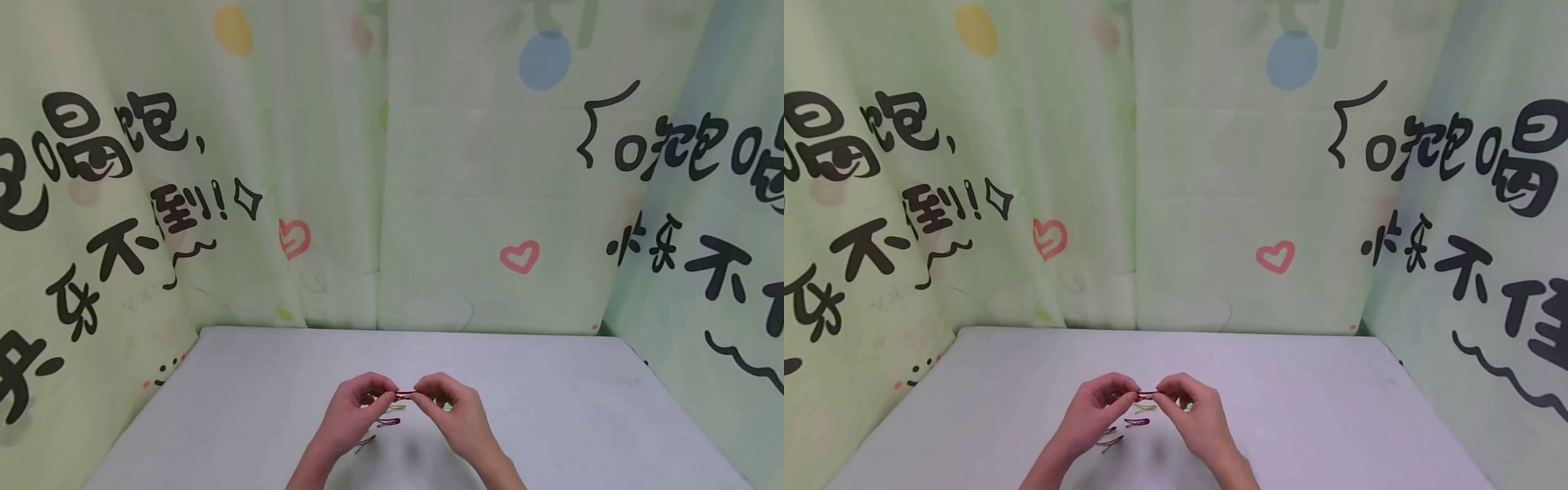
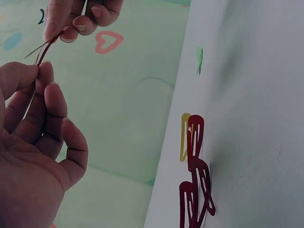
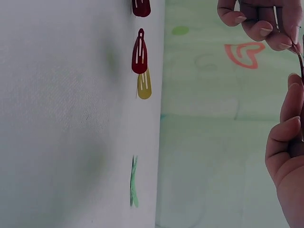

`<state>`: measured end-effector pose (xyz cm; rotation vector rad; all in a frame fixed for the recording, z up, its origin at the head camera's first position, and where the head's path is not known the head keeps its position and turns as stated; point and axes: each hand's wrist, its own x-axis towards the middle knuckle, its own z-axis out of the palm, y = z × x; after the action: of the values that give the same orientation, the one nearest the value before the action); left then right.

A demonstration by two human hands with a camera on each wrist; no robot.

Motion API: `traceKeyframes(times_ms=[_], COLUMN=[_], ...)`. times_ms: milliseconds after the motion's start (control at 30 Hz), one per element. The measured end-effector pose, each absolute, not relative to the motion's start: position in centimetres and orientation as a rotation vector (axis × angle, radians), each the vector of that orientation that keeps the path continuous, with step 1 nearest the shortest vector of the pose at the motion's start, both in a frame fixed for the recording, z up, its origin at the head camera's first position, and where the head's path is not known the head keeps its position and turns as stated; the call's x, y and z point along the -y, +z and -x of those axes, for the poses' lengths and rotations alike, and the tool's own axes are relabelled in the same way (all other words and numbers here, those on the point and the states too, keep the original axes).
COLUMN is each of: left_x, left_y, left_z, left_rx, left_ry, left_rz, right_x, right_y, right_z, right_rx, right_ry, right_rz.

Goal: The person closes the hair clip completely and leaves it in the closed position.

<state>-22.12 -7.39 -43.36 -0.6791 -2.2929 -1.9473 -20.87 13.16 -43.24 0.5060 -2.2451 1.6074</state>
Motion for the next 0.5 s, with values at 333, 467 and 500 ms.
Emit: traceKeyframes(times_ms=[333,467,500], left_x=[7.41,7.29,7.25], left_y=[-43.43,-43.40,-43.42], left_z=[21.96,21.82,21.85], left_rx=[2.295,2.293,2.286], left_ry=[-1.956,-1.955,-1.957], left_rz=[0.726,0.676,0.669], right_x=[-13.24,-13.17,-13.17], right_y=[-43.24,-43.32,-43.32], right_z=[20.85,20.84,20.85], right_rx=[2.240,2.225,2.219], right_ry=[1.617,1.610,1.605], right_rz=[-0.472,-0.493,-0.500])
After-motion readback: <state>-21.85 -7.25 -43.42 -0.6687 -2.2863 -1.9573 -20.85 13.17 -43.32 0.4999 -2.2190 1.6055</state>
